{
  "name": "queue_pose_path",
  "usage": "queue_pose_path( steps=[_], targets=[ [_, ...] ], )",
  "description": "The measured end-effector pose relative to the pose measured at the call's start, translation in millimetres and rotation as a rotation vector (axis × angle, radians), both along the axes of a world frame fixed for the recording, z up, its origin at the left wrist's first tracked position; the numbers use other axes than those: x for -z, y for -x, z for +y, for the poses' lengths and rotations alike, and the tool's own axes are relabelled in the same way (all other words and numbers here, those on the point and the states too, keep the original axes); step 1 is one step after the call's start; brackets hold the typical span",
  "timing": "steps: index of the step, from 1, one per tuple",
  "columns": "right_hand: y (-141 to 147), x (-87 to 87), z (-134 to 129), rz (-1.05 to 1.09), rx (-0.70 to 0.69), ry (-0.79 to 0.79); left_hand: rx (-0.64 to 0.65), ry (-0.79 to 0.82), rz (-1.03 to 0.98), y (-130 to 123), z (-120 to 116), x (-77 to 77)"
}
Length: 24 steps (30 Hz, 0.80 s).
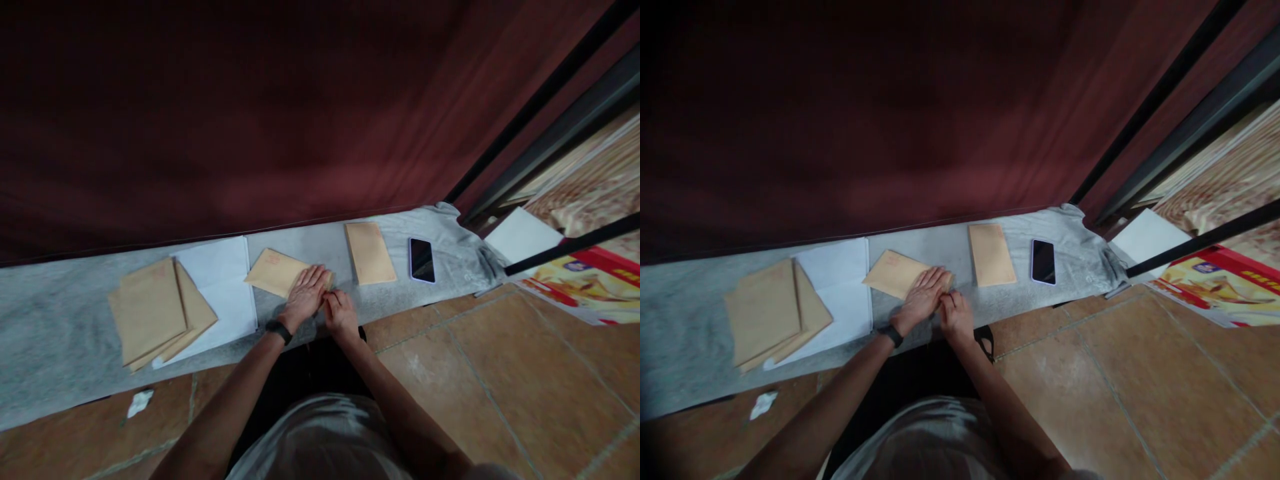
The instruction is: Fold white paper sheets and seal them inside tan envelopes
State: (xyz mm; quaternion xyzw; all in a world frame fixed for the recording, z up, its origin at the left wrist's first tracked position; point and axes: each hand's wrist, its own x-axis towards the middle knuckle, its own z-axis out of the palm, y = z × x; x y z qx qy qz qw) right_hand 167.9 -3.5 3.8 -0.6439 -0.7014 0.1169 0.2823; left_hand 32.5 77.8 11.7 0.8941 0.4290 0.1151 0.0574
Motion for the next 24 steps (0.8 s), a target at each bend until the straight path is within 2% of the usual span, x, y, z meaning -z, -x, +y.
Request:
queue_pose_path(
  steps=[4,12,24],
  targets=[
    [-3,0.1,6,0.006,-0.052,-0.067,0.014,0.013,0.018,4,1,3.9],
    [0,0.9,1,-0.137,-0.114,-0.041,0.03,0.037,0.032,13,8,2.3],
    [2,6.6,2,-0.174,-0.105,-0.143,-0.204,-0.005,0.1,52,41,-1.3]
  ],
)
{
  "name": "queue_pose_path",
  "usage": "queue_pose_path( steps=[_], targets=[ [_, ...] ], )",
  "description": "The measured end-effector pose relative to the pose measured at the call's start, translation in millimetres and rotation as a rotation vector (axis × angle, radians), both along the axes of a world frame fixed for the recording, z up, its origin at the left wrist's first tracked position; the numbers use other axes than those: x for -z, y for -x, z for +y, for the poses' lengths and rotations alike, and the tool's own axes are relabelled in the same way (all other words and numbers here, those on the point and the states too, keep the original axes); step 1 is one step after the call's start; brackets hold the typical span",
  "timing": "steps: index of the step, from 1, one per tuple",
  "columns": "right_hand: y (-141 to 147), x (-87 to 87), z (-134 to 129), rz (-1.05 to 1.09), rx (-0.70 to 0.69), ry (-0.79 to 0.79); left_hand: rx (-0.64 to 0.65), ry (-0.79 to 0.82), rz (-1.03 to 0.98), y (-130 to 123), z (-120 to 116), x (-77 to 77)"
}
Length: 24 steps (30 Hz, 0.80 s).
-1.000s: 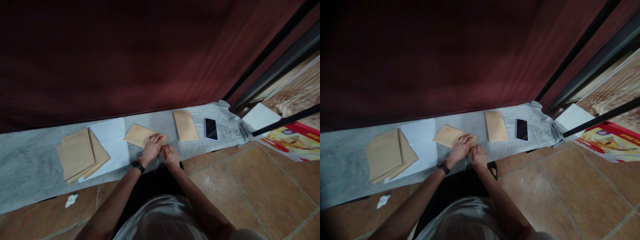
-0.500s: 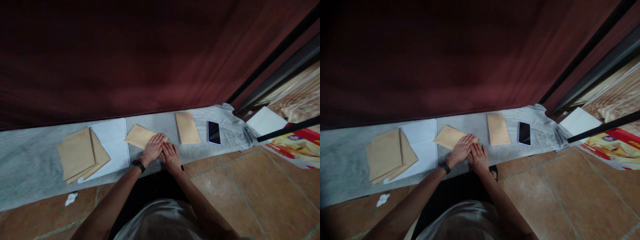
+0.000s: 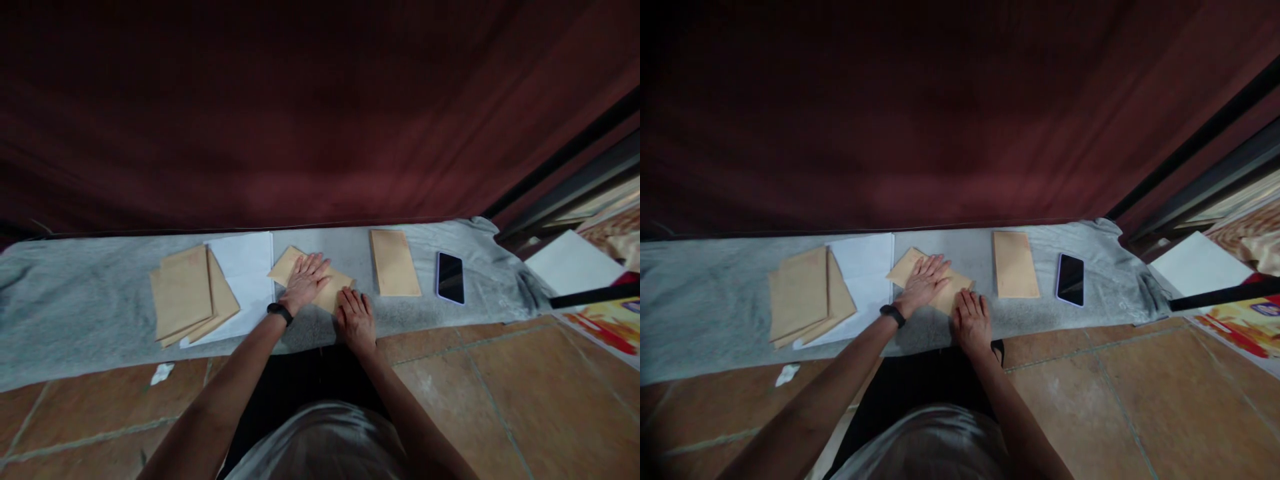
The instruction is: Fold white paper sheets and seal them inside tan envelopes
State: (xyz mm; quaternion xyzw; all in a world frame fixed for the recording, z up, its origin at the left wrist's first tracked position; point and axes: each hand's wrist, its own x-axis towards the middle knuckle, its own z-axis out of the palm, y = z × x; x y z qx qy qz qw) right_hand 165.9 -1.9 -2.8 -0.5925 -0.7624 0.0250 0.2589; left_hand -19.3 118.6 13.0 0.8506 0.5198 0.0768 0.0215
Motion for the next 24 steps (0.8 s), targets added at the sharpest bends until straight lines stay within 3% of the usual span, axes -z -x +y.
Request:
queue_pose_path(
  steps=[10,14,24],
  targets=[
    [0,2.5,0,-0.002,-0.005,0.013,-0.162,-0.013,-0.027,17,26,7.9],
    [0,4.1,-1,0.005,-0.001,0.007,-0.172,-0.007,-0.012,11,15,9.9],
    [1,4.0,0,-0.009,0.015,0.006,-0.047,0.009,-0.005,-9,-27,10.4]
  ],
)
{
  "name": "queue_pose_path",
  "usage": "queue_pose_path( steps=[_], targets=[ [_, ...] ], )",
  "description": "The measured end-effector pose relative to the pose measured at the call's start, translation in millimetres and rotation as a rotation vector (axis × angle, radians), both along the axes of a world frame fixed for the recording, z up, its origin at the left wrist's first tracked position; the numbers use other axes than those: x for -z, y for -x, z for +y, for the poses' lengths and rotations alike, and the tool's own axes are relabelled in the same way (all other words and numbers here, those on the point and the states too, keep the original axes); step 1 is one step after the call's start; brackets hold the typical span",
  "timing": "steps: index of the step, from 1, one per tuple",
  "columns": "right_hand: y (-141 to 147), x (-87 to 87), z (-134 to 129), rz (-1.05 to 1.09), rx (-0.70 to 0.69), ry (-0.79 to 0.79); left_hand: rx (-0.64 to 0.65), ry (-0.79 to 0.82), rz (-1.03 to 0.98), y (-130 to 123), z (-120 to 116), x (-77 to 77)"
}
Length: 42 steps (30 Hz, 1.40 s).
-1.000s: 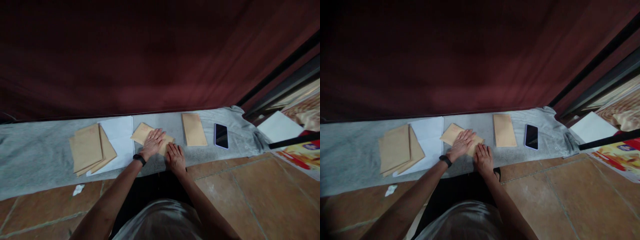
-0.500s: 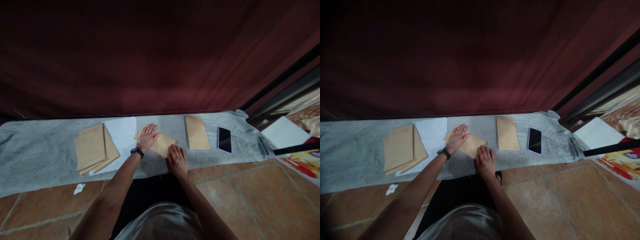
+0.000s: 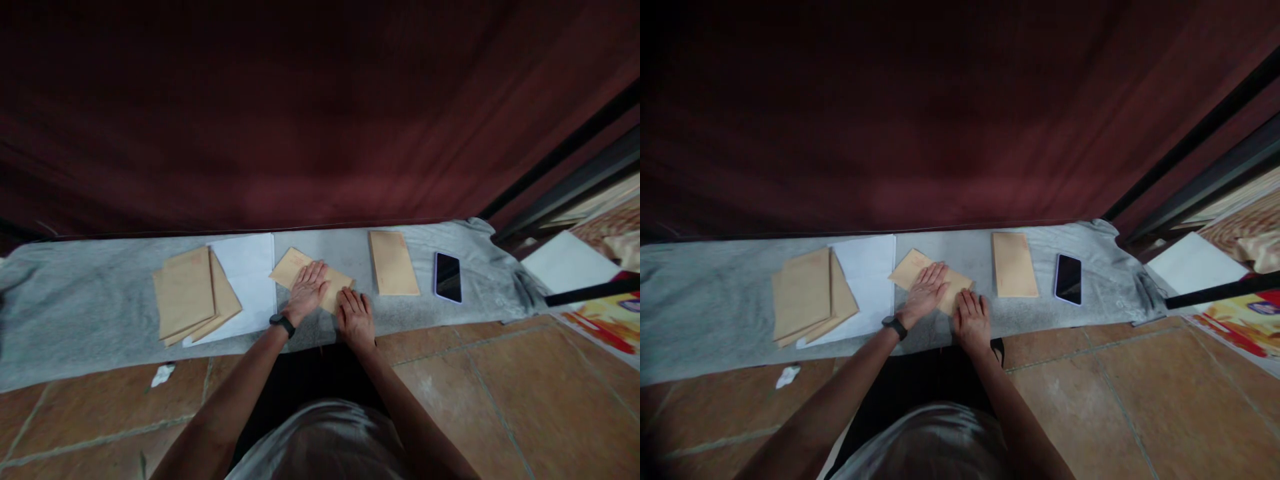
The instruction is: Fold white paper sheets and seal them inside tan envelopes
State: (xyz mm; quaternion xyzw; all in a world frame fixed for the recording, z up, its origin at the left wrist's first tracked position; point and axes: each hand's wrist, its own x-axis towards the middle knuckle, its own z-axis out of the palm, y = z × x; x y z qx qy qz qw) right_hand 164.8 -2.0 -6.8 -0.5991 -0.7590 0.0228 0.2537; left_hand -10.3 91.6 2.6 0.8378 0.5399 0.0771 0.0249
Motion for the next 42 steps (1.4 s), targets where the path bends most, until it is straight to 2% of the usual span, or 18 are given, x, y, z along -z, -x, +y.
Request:
queue_pose_path(
  steps=[13,18,24,26,30,32,37,42],
  targets=[
    [-6,3.5,-1,0.004,-0.033,0.025,0.173,0.016,-0.054,-19,-55,-1.9],
    [-12,1.2,3,0.105,-0.057,0.049,0.188,-0.02,-0.093,-24,-75,-2.6],
    [-15,-10.0,21,0.215,-0.046,0.034,0.217,-0.034,-0.118,-24,-85,-6.2],
    [-11,-16.1,28,0.197,-0.12,0.062,0.23,-0.027,-0.121,-24,-88,-6.3],
    [-3,-24.9,40,0.08,-0.379,0.157,0.224,-0.006,-0.132,-24,-97,-4.1],
    [1,-25.1,46,-0.004,-0.439,0.176,0.213,-0.004,-0.154,-25,-100,-3.1],
    [22,-15.7,69,-0.132,-0.448,0.184,0.212,-0.011,-0.203,-25,-102,-5.1],
    [56,-8.6,98,-0.154,-0.376,0.136,0.235,-0.002,-0.22,-23,-100,-10.5]
  ],
)
